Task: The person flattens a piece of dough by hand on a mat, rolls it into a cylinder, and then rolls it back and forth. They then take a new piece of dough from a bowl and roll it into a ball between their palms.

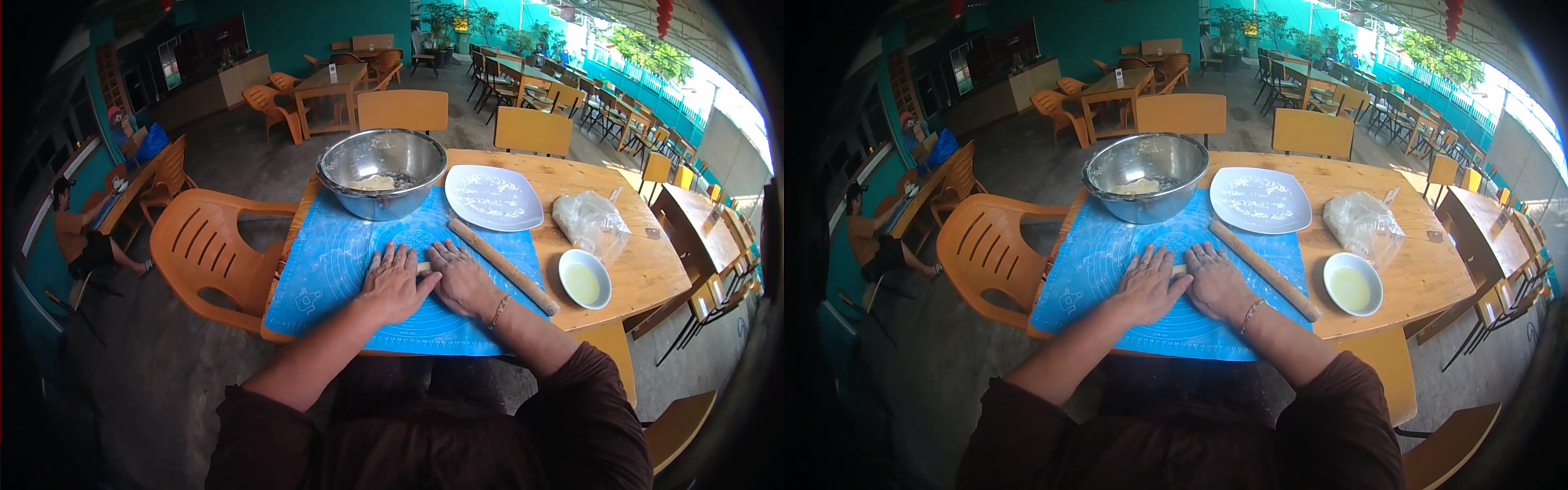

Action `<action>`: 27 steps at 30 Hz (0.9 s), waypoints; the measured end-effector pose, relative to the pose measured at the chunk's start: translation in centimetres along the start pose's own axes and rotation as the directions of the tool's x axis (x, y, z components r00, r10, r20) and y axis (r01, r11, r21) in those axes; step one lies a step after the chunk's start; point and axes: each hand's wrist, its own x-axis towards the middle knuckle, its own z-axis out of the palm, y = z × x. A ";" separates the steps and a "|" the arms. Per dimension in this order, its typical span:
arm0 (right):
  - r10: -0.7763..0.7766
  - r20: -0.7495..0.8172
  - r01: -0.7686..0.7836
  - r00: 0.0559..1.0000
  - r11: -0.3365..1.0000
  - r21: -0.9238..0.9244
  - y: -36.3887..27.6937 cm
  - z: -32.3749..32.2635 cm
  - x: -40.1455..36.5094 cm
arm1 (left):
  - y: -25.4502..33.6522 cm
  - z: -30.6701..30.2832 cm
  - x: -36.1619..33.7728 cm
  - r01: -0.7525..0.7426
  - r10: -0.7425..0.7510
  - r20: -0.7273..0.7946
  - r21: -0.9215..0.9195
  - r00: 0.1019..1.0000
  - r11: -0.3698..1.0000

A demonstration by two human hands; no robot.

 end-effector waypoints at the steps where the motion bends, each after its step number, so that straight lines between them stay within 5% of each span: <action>1: -0.027 -0.001 0.027 1.000 1.000 0.012 -0.7 -0.9 -0.9 | 0.3 -0.3 -0.9 -0.032 0.032 0.003 0.000 0.999 0.999; 7: -0.144 -0.041 0.145 0.989 0.989 0.036 -2.7 -2.8 -7.2 | 0.3 1.1 -7.5 -0.337 0.345 -0.138 0.080 0.928 0.938; 12: -0.126 -0.050 0.126 0.991 0.992 0.009 -2.5 -2.3 -6.1 | 0.2 0.9 -6.2 -0.343 0.348 -0.139 0.062 0.927 0.937; 21: -0.001 -0.003 0.002 1.000 0.998 0.068 0.3 -0.3 1.2 | -1.1 -0.5 1.2 -0.095 0.096 0.024 -0.018 0.995 0.995; 27: -0.087 -0.020 0.089 0.996 0.988 0.129 -2.6 -3.5 -4.9 | 0.3 0.0 -5.7 -0.301 0.301 0.006 0.040 0.954 0.953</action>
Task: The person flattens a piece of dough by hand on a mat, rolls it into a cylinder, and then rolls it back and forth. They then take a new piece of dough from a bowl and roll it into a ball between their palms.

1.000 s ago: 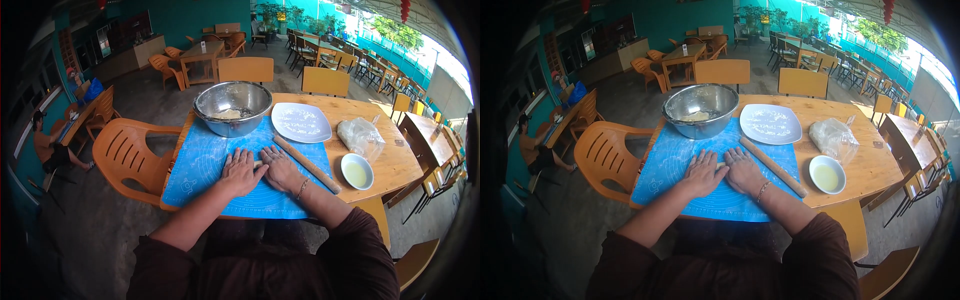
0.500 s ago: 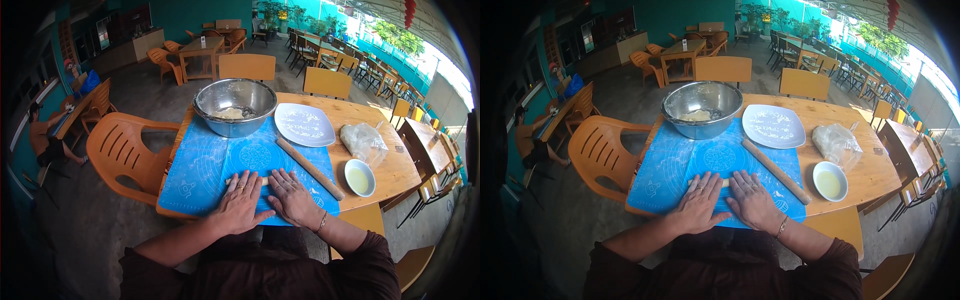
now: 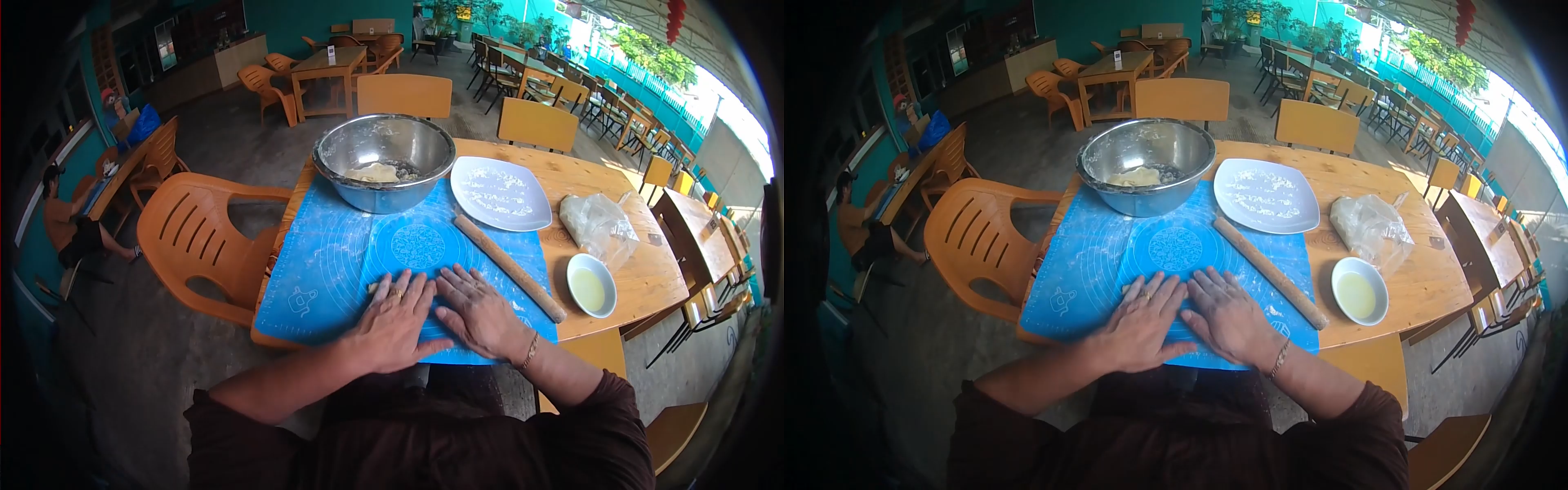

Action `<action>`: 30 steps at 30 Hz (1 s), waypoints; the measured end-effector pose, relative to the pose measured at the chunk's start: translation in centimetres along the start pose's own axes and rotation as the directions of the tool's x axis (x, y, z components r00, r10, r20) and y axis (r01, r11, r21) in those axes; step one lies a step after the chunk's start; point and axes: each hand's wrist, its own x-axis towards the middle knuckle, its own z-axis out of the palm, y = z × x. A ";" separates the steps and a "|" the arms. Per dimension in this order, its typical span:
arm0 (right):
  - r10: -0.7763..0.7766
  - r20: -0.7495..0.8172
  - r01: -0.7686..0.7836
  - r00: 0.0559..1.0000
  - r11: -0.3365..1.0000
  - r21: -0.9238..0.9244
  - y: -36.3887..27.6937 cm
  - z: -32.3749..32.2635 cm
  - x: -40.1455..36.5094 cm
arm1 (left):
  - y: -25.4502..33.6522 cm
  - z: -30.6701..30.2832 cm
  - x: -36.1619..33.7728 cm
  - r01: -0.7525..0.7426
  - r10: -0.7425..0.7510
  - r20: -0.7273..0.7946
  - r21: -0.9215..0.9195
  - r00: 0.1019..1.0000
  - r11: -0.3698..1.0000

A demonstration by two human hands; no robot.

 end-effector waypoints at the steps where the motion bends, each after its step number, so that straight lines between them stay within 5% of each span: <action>1: -0.040 0.006 0.040 0.999 0.999 -0.012 -0.6 -0.4 -1.1 | 0.3 0.0 -0.9 -0.081 0.082 -0.022 0.045 0.996 0.996; 5: -0.091 0.011 0.091 0.996 0.995 -0.045 0.0 0.0 -1.7 | -0.4 0.3 -1.2 -0.141 0.143 -0.054 0.035 0.988 0.989; 12: 0.081 0.019 -0.080 0.997 0.995 -0.053 3.1 1.8 4.8 | -3.2 -0.7 5.9 0.178 -0.176 0.093 -0.015 0.980 0.984; 16: 0.074 0.065 -0.072 0.995 0.997 -0.040 1.7 1.0 3.3 | -2.1 -0.9 3.4 0.134 -0.130 0.103 -0.037 0.986 0.990; 22: -0.033 0.061 0.035 0.998 0.999 -0.030 -0.8 -0.5 -2.0 | 0.4 -0.4 -2.2 -0.142 0.144 -0.043 0.040 0.989 0.989; 30: 0.029 0.053 -0.026 0.998 0.998 -0.055 1.7 1.1 2.9 | -2.6 0.1 4.2 0.039 -0.039 0.007 -0.035 0.999 0.999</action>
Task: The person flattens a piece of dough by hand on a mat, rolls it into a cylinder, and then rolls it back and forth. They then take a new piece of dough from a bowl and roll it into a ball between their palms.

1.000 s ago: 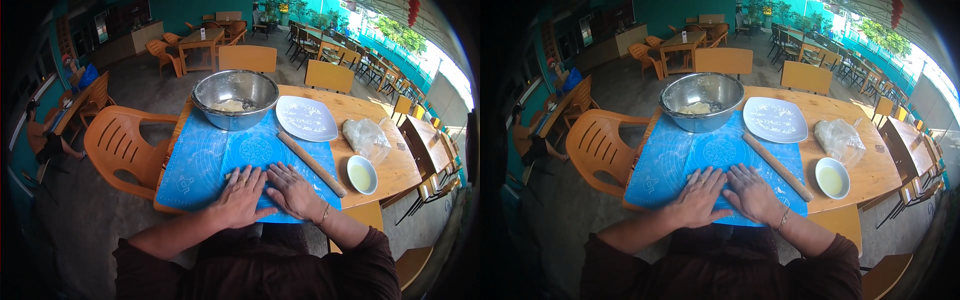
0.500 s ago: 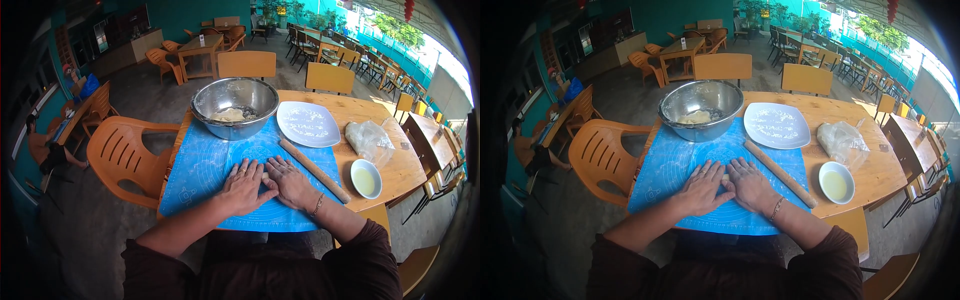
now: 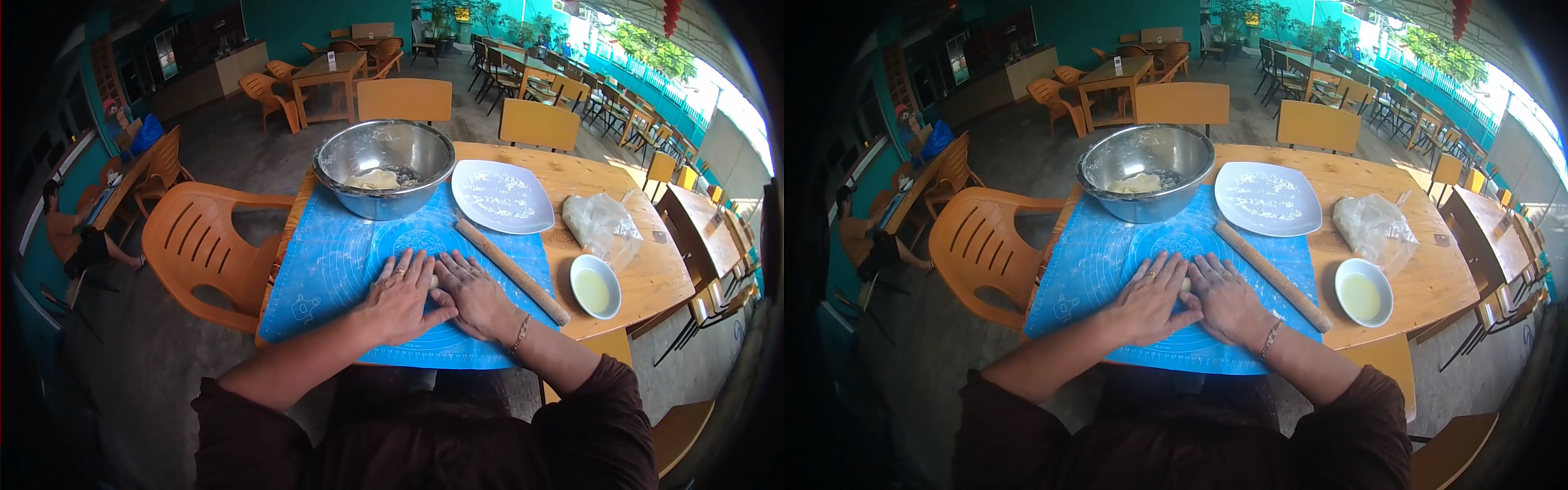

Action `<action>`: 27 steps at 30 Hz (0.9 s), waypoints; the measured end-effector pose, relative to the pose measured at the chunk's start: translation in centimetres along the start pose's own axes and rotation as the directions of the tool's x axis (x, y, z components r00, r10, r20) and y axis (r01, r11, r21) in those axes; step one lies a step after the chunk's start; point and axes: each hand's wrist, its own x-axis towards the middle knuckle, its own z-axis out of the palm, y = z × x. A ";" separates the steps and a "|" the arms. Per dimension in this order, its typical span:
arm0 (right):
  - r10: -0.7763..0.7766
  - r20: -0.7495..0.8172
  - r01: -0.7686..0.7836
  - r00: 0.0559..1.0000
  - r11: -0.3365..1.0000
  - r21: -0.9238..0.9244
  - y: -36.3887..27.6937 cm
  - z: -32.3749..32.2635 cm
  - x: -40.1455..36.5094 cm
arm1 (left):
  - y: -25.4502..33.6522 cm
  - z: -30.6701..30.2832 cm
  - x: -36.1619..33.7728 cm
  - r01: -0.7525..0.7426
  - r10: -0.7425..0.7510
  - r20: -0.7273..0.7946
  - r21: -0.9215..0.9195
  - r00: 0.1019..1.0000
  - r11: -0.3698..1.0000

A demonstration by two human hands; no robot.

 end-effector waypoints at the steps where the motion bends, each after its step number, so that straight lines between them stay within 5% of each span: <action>1: 0.023 0.000 -0.023 1.000 1.000 -0.005 0.5 0.3 0.8 | -0.3 0.1 0.6 -0.003 0.003 -0.002 0.002 1.000 1.000; 5: 0.043 0.013 -0.044 0.999 0.999 0.018 0.4 0.1 0.7 | -0.4 -0.2 0.6 0.085 -0.085 0.044 0.003 0.995 0.996; 12: -0.113 -0.047 0.111 0.992 0.993 -0.050 -2.6 -1.0 -5.9 | 3.0 0.5 -6.4 -0.196 0.203 -0.065 0.104 0.977 0.975; 22: 0.024 -0.039 -0.027 0.999 0.998 -0.064 0.7 0.9 1.1 | -0.8 0.3 0.5 0.025 -0.023 -0.035 0.056 0.999 0.998; 27: 0.006 -0.040 -0.010 0.999 0.996 -0.094 -0.9 0.4 -1.1 | -0.5 -0.4 -2.1 0.021 -0.020 -0.016 0.020 1.000 1.000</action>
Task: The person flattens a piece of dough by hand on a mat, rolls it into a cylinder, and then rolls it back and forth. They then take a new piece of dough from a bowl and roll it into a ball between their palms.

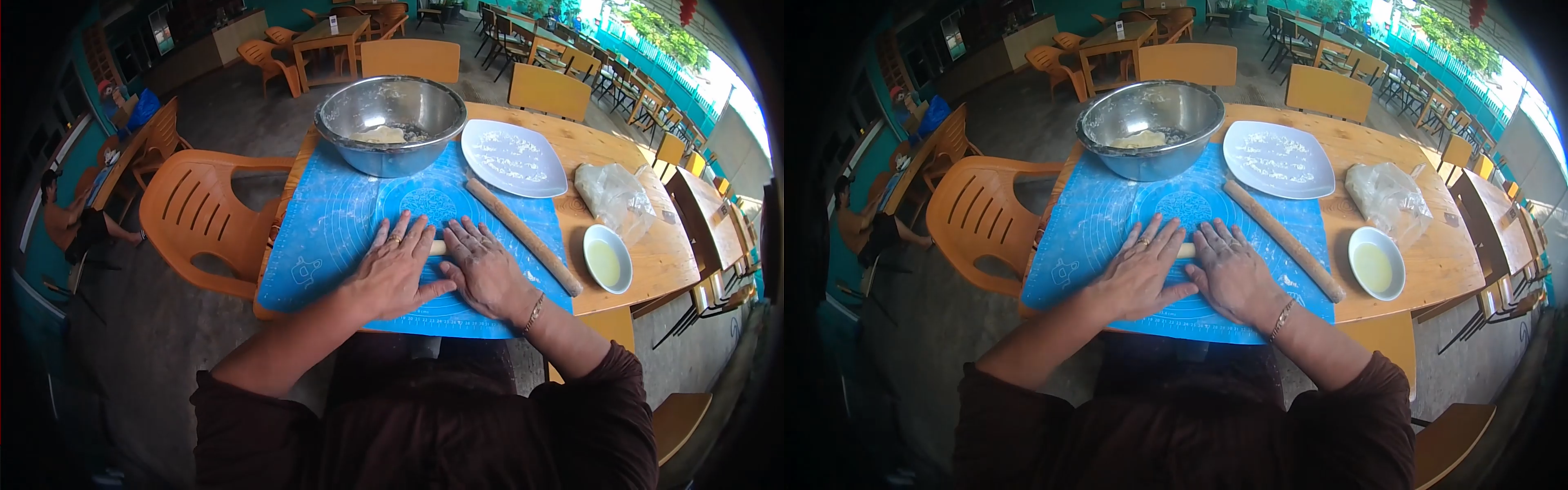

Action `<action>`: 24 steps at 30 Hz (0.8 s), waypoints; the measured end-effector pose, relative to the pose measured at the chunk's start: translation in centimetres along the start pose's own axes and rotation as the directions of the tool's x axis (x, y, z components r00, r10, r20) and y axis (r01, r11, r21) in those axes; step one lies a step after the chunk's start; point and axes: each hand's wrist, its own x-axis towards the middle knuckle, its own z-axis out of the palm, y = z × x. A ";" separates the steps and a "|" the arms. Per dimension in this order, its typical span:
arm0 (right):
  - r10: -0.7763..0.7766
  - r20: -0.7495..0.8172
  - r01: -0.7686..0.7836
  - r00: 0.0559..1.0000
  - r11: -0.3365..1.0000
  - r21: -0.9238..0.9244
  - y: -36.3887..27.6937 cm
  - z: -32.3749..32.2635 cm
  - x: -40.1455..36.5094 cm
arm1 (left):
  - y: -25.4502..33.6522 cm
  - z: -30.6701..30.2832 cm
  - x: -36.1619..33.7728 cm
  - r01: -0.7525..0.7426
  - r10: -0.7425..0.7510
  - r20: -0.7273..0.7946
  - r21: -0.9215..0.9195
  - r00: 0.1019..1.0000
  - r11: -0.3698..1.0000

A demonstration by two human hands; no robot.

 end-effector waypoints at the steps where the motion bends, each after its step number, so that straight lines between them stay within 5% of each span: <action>1: -0.042 0.003 0.042 0.999 0.999 -0.015 -0.4 -0.3 -1.1 | 0.6 -0.2 -1.2 -0.064 0.064 -0.007 0.013 0.998 0.998; 8: -0.102 -0.003 0.101 0.995 0.993 -0.053 -1.4 -0.8 -3.1 | 0.5 0.1 -3.3 -0.242 0.244 -0.063 0.042 0.968 0.970; 15: 0.024 -0.088 -0.017 0.996 0.997 0.079 0.8 -1.7 2.5 | -2.9 -4.3 1.1 0.035 -0.049 -0.113 -0.120 0.992 0.992; 18: -0.052 -0.109 0.055 0.993 0.998 0.026 0.9 -1.7 3.2 | -3.4 -5.0 0.8 0.125 -0.169 -0.150 -0.266 0.974 0.956; 24: -0.063 -0.006 0.063 0.998 0.998 0.031 -0.9 0.9 2.8 | -1.8 -2.5 0.9 0.214 -0.210 0.047 -0.327 0.976 0.920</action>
